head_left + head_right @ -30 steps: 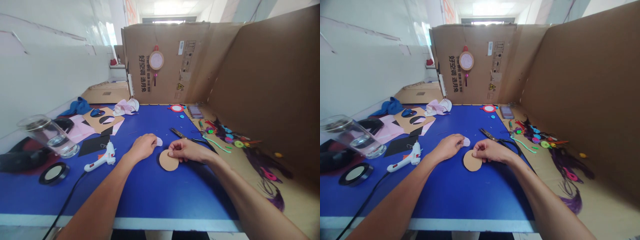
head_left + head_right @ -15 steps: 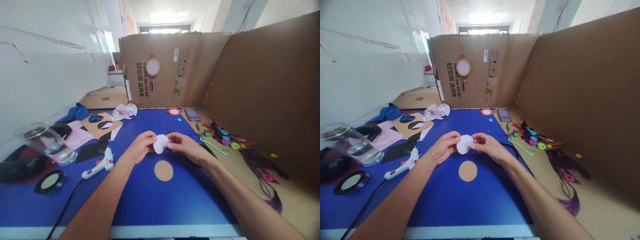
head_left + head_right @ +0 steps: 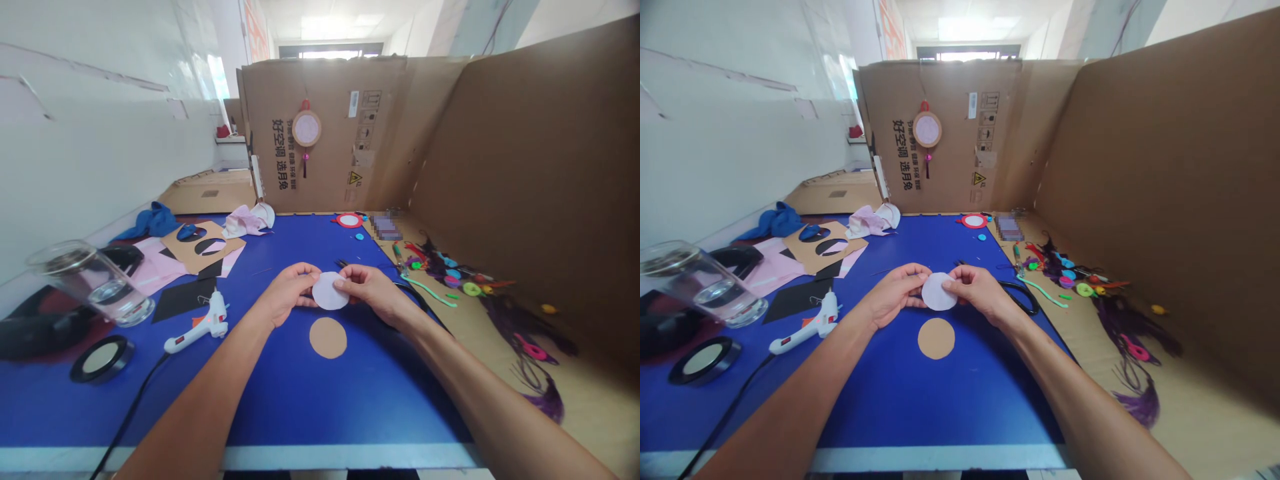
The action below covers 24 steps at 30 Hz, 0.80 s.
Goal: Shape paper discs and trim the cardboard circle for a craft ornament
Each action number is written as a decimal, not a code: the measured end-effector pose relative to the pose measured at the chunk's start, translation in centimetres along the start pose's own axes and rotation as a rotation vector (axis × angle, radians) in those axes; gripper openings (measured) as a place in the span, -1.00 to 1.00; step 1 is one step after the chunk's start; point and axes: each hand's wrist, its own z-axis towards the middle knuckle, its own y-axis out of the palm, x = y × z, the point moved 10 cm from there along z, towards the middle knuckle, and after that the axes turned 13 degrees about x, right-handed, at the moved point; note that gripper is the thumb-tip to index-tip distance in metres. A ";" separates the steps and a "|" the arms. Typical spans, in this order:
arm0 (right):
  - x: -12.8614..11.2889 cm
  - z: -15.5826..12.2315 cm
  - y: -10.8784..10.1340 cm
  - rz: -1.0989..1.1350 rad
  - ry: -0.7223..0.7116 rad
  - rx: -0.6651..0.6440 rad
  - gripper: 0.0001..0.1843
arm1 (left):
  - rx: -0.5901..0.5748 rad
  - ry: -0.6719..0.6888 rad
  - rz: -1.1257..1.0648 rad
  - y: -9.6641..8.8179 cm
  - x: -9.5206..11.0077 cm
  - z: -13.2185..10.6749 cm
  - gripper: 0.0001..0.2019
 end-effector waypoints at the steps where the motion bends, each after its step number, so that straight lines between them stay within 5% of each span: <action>1: 0.0 0.2 -0.1 -0.011 -0.013 0.017 -0.55 | 0.052 0.001 0.027 -0.5 -0.1 0.1 -0.76; 5: -0.9 0.5 -1.5 -0.110 -0.179 0.180 -0.64 | 0.217 -0.013 0.104 -1.9 -0.4 0.4 -0.79; 9: -4.1 -1.5 -1.2 -0.394 -0.573 0.302 -0.85 | -0.022 -0.208 -0.117 1.1 -2.2 -0.3 -0.60; 13: -5.3 -3.9 1.9 -0.680 -0.827 0.199 -0.87 | -0.174 -0.325 -0.352 3.3 -3.3 -0.8 -0.57; 18: -5.6 -5.3 3.9 -0.657 -0.910 0.069 -0.87 | -0.099 -0.211 -0.451 2.6 -3.1 0.3 -0.90; 21: -5.9 -4.5 2.1 -0.543 -0.853 0.190 -0.86 | -0.012 -0.148 -0.392 1.7 -2.8 0.7 -0.85; 24: -4.8 -2.3 -0.9 -0.455 -0.638 0.346 -0.77 | 0.029 -0.114 -0.311 1.3 -2.3 0.6 -0.73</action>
